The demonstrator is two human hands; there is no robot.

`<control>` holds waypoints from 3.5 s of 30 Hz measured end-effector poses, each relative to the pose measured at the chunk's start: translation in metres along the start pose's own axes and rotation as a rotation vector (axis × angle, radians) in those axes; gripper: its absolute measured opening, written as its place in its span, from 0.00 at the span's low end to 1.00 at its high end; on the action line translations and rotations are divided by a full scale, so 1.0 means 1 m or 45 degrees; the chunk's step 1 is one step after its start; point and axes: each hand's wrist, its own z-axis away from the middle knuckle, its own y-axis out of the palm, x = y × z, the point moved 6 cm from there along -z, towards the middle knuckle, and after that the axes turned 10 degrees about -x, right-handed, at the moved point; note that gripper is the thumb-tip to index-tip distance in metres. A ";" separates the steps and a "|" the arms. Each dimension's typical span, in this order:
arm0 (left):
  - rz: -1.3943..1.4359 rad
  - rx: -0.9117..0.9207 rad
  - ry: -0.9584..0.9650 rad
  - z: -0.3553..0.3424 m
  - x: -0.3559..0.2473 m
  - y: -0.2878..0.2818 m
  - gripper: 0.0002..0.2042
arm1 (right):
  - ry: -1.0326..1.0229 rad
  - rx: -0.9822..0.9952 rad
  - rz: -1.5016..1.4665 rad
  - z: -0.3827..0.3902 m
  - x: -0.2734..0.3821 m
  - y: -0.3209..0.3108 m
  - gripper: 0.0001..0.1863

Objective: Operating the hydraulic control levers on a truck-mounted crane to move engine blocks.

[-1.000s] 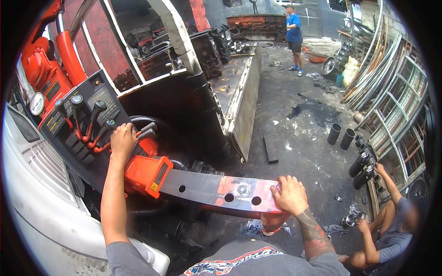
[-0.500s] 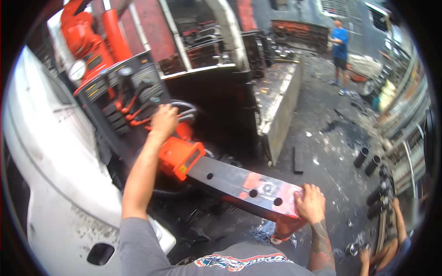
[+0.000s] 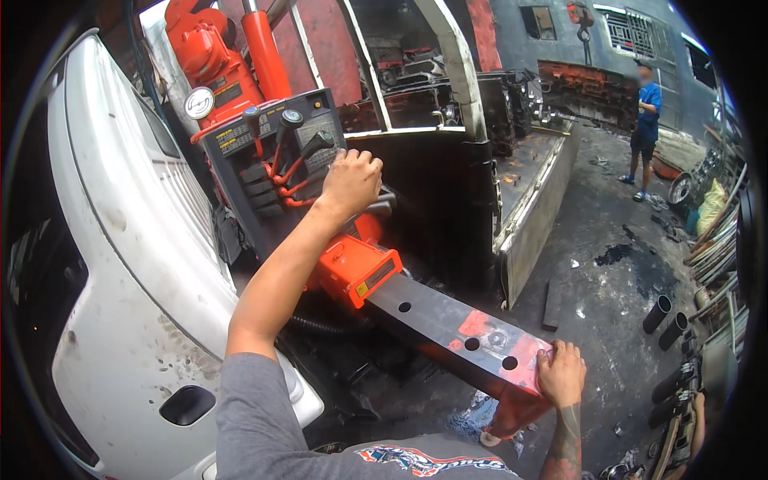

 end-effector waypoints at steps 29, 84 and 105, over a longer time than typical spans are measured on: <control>-0.286 0.042 -0.441 -0.010 0.176 -0.037 0.09 | -0.019 -0.020 0.033 0.001 -0.009 0.011 0.30; -0.220 -0.216 -0.318 0.020 0.177 -0.065 0.11 | -0.065 -0.055 -0.024 0.003 -0.010 0.011 0.25; -0.294 0.068 -0.427 -0.023 0.141 -0.048 0.15 | -0.048 -0.075 0.034 0.003 -0.004 0.005 0.23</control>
